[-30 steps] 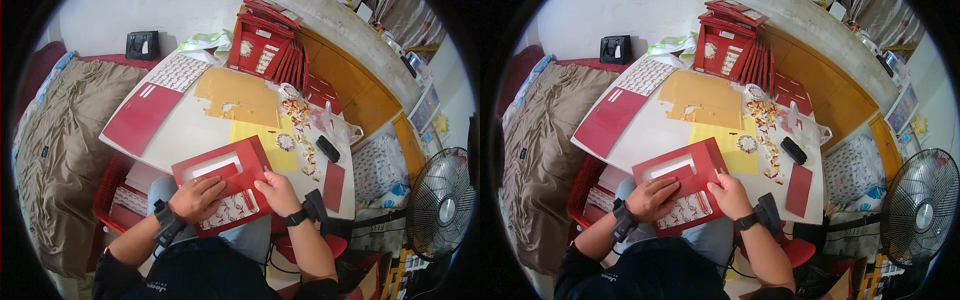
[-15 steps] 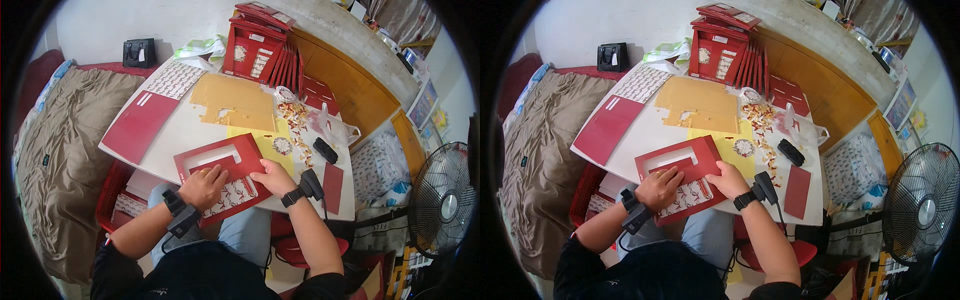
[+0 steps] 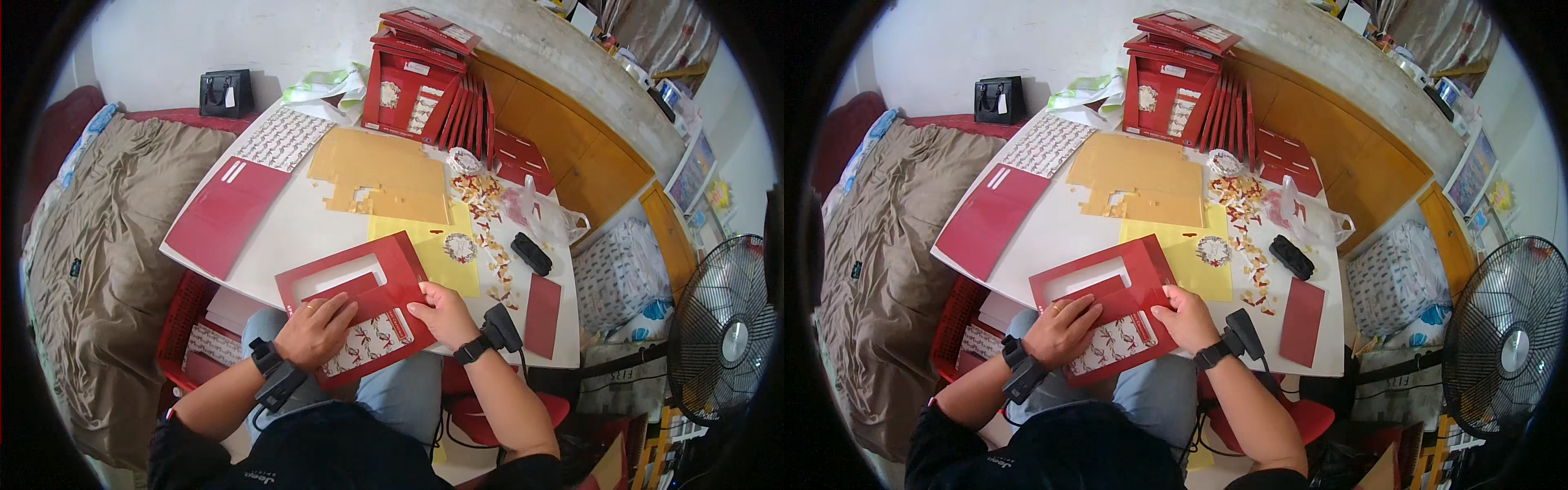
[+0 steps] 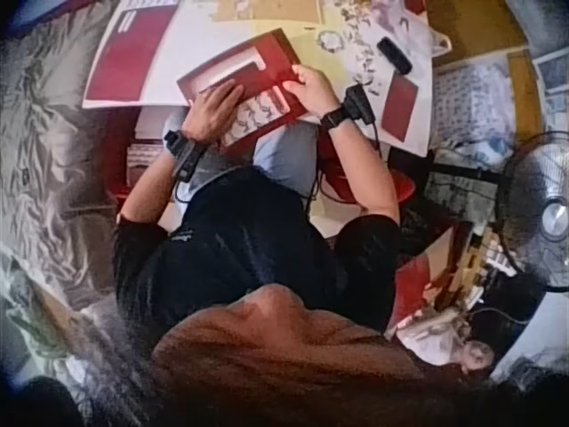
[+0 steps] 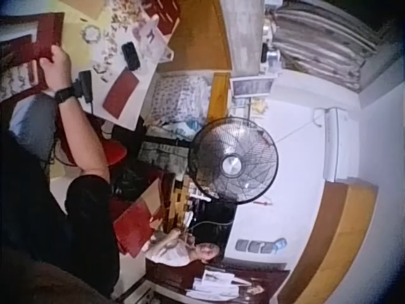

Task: Assembling and organizing patterned money wallets and envelopes.

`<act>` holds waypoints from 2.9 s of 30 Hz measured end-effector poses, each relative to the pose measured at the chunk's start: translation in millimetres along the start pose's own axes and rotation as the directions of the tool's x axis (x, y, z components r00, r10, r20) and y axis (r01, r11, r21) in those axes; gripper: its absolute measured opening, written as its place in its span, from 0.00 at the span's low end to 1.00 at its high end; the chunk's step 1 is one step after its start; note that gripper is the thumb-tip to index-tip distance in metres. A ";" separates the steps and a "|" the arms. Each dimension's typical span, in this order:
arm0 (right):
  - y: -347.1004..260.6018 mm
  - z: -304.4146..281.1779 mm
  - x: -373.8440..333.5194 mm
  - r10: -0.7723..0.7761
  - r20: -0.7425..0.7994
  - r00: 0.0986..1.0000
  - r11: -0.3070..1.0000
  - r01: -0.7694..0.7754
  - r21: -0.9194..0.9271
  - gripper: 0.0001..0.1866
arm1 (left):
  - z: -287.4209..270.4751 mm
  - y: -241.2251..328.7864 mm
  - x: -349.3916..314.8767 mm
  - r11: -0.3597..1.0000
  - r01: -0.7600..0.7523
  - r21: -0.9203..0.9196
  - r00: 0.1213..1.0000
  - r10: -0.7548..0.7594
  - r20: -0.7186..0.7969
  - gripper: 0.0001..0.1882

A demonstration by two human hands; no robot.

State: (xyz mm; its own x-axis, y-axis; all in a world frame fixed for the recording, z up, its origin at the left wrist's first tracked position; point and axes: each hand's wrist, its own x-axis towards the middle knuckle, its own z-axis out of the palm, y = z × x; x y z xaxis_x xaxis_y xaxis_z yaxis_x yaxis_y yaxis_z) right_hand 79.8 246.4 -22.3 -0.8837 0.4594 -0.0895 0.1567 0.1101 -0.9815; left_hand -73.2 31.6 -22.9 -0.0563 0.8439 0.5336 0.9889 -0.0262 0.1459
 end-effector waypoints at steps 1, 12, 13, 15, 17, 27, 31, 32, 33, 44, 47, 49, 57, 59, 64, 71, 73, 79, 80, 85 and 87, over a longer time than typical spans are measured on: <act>-1.3 2.4 -0.4 -0.024 -0.019 1.000 1.000 0.024 0.002 0.13 | -2.0 -1.0 -1.5 1.000 0.001 0.001 1.000 -0.001 0.001 0.23; -13.6 17.1 -17.5 -0.102 -0.140 0.985 0.990 0.088 -0.106 0.12 | -11.9 -2.4 -27.1 0.989 0.093 -0.114 0.996 -0.092 0.016 0.35; -15.5 17.4 -24.1 -0.172 -0.185 0.968 0.975 0.140 -0.173 0.11 | -11.3 -0.9 -34.3 0.989 0.089 -0.117 0.996 -0.088 0.015 0.35; -40.0 24.8 -48.4 -0.263 -0.199 0.944 0.912 0.176 -0.370 0.10 | -8.2 2.7 -54.5 0.963 0.211 -0.171 0.931 -0.251 -0.264 0.41; -70.2 38.1 -66.3 -0.408 -0.131 0.904 0.804 0.288 -0.520 0.09 | -19.0 5.5 -80.1 0.949 0.282 -0.142 0.908 -0.312 -0.279 0.45; -81.5 51.8 -116.0 -0.407 -0.331 0.851 0.862 0.238 -0.447 0.07 | -1.8 21.6 -94.4 0.432 0.092 -0.897 0.743 -0.629 -0.227 0.40; -69.0 49.3 -130.5 -0.310 -0.412 0.857 0.927 0.176 -0.332 0.09 | -4.9 26.1 -83.8 0.346 -0.005 -0.938 0.745 -0.625 -0.234 0.31; -65.0 48.7 -133.3 -0.312 -0.420 0.852 0.926 0.174 -0.336 0.09 | -5.1 25.6 -85.3 0.286 -0.020 -0.958 0.807 -0.561 -0.184 0.27; -60.9 47.9 -135.4 -0.290 -0.439 0.850 0.946 0.186 -0.265 0.09 | -6.5 26.1 -83.5 0.223 -0.029 -0.974 0.862 -0.488 -0.137 0.24; -48.1 41.4 -172.7 -0.184 -0.219 0.958 0.968 0.216 0.130 0.12 | -42.9 42.0 -97.9 0.038 0.295 -0.955 0.829 -0.508 0.236 0.17; -60.0 36.2 -188.5 -0.205 -0.069 0.976 0.961 0.214 0.177 0.11 | -43.5 39.6 -116.4 -0.089 0.373 -0.923 0.815 -0.444 0.372 0.14; -61.9 38.8 -194.7 -0.213 -0.008 0.977 0.962 0.211 0.175 0.12 | -47.2 41.4 -124.4 -0.032 0.389 -0.921 0.831 -0.418 0.366 0.13; -95.3 76.7 -189.9 -0.561 0.137 0.816 0.800 0.577 -0.162 0.14 | -73.1 39.5 -140.6 0.022 0.409 -0.912 0.824 -0.439 0.358 0.13; -104.7 78.4 -191.4 -0.567 0.217 0.794 0.784 0.602 -0.154 0.15 | -72.1 42.5 -154.2 -0.033 0.409 -0.912 0.794 -0.481 0.373 0.13; -117.0 83.7 -200.2 -0.472 0.203 0.858 0.852 0.503 -0.146 0.24 | -85.6 52.3 -152.7 -0.126 0.379 -0.917 0.749 -0.540 0.383 0.09; -127.8 90.8 -202.6 -0.347 0.267 0.899 0.833 0.426 -0.354 0.40 | -88.9 58.4 -151.6 -0.118 0.402 -0.908 0.747 -0.531 0.400 0.10; -127.7 95.6 -204.9 -0.300 0.228 0.926 0.835 0.371 -0.408 0.38 | -90.8 58.5 -152.5 -0.095 0.403 -0.910 0.750 -0.536 0.388 0.12; -104.2 104.7 -202.6 -0.302 0.198 0.932 0.780 0.361 -0.511 0.25 | -92.5 56.0 -155.6 0.036 0.423 -0.906 0.800 -0.486 0.354 0.12; -102.6 104.6 -200.1 -0.313 0.188 0.931 0.779 0.365 -0.510 0.22 | -90.0 56.4 -155.5 0.039 0.397 -0.917 0.811 -0.483 0.330 0.12; -105.4 88.0 -191.2 -0.205 0.225 0.953 0.810 0.294 -0.507 0.15 | -88.2 60.3 -153.0 0.060 0.397 -0.916 0.806 -0.501 0.316 0.13; -99.4 78.6 -180.0 -0.067 0.237 0.969 0.897 0.163 -0.411 0.16 | -88.5 54.9 -146.8 0.158 0.470 -0.868 0.813 -0.461 0.356 0.13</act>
State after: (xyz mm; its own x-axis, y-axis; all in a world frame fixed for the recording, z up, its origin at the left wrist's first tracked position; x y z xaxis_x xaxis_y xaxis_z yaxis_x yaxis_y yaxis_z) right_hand 188.6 83.5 78.1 -0.9715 0.2292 -0.0608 0.1782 0.5362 -0.8251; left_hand -22.8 -141.2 -19.5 -0.4525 0.8891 0.0696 0.0103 -0.0729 0.9973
